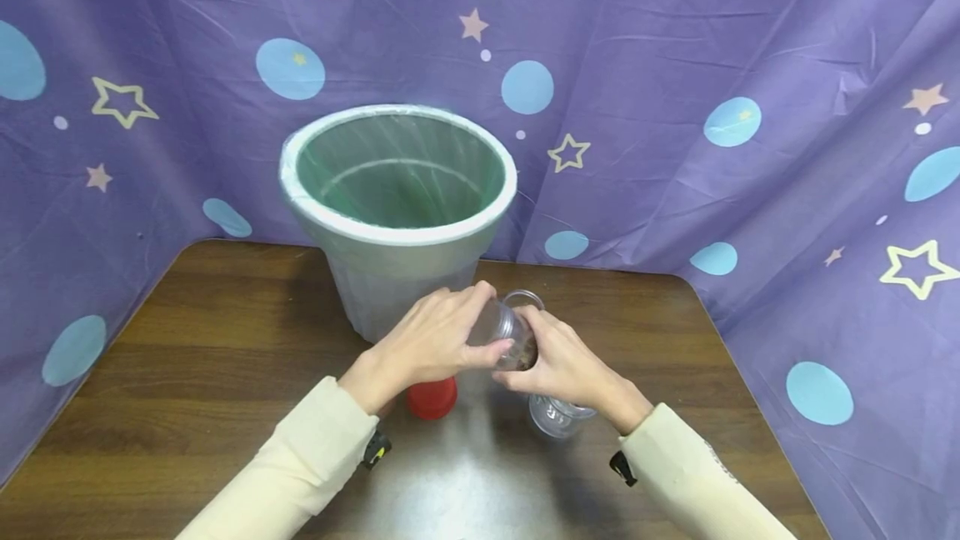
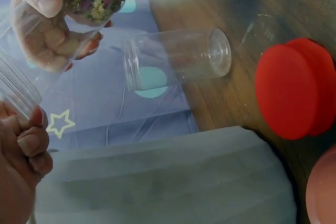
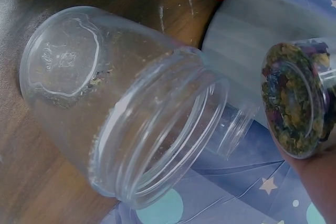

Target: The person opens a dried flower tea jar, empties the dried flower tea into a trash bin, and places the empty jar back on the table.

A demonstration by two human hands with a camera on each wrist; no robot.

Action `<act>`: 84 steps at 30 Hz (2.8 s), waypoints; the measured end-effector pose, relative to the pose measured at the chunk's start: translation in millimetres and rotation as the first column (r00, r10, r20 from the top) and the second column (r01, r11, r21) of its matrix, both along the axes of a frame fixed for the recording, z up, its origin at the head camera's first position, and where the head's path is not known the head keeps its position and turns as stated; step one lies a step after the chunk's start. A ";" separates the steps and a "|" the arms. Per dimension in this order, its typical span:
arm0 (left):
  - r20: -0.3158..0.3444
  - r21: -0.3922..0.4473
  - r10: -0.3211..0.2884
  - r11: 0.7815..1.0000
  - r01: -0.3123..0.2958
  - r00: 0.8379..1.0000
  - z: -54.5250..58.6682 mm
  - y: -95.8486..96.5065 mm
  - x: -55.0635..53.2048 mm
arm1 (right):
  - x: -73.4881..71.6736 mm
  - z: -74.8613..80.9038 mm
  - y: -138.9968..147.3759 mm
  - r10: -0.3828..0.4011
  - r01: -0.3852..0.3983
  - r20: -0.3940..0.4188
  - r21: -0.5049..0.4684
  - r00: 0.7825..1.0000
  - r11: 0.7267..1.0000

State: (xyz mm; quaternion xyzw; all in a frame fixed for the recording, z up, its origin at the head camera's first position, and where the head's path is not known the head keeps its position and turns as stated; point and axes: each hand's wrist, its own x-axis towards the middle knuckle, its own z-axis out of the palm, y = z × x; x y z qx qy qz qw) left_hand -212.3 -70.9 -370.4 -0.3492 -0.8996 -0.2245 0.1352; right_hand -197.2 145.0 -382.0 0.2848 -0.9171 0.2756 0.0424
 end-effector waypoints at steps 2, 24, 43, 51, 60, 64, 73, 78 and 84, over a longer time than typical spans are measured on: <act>0.013 0.000 0.005 1.000 -0.005 1.000 0.6 0.2 0.5 | 0.2 -1.1 -1.0 -0.011 0.011 -0.016 0.002 1.000 1.000; 0.191 0.009 0.069 0.997 -0.072 0.979 13.9 5.7 7.8 | 7.0 -5.5 -8.7 -0.128 0.127 -0.109 -0.018 0.986 0.992; 0.415 0.005 0.220 0.970 -0.244 0.883 15.2 13.1 7.4 | 2.2 -6.5 -11.3 -0.169 0.184 -0.263 0.034 0.950 0.982; 0.392 0.103 0.073 0.987 -0.122 0.917 16.5 0.0 7.5 | -3.4 15.0 13.0 0.003 -0.002 -0.032 0.037 0.999 0.999; 0.415 0.061 -0.030 0.998 0.005 0.909 19.5 -9.9 6.7 | -6.5 21.3 19.2 0.038 -0.039 0.011 0.088 0.999 0.995; 0.364 0.082 -0.101 0.994 0.076 0.926 20.2 -14.0 7.0 | -7.2 18.9 21.0 0.036 -0.037 0.004 0.088 0.999 0.995; 0.211 0.178 -0.253 0.960 0.217 0.944 23.9 -14.2 3.7 | -6.9 20.1 23.5 0.057 -0.060 0.050 0.062 0.997 0.996; 0.163 0.129 -0.221 0.971 0.201 0.961 24.9 -15.8 5.0 | -4.9 19.8 22.0 0.105 -0.104 -0.002 0.053 0.995 0.993; 0.085 0.137 -0.241 0.964 0.228 0.967 25.4 -16.5 4.0 | -3.3 18.4 21.0 0.118 -0.115 -0.063 0.054 0.991 0.992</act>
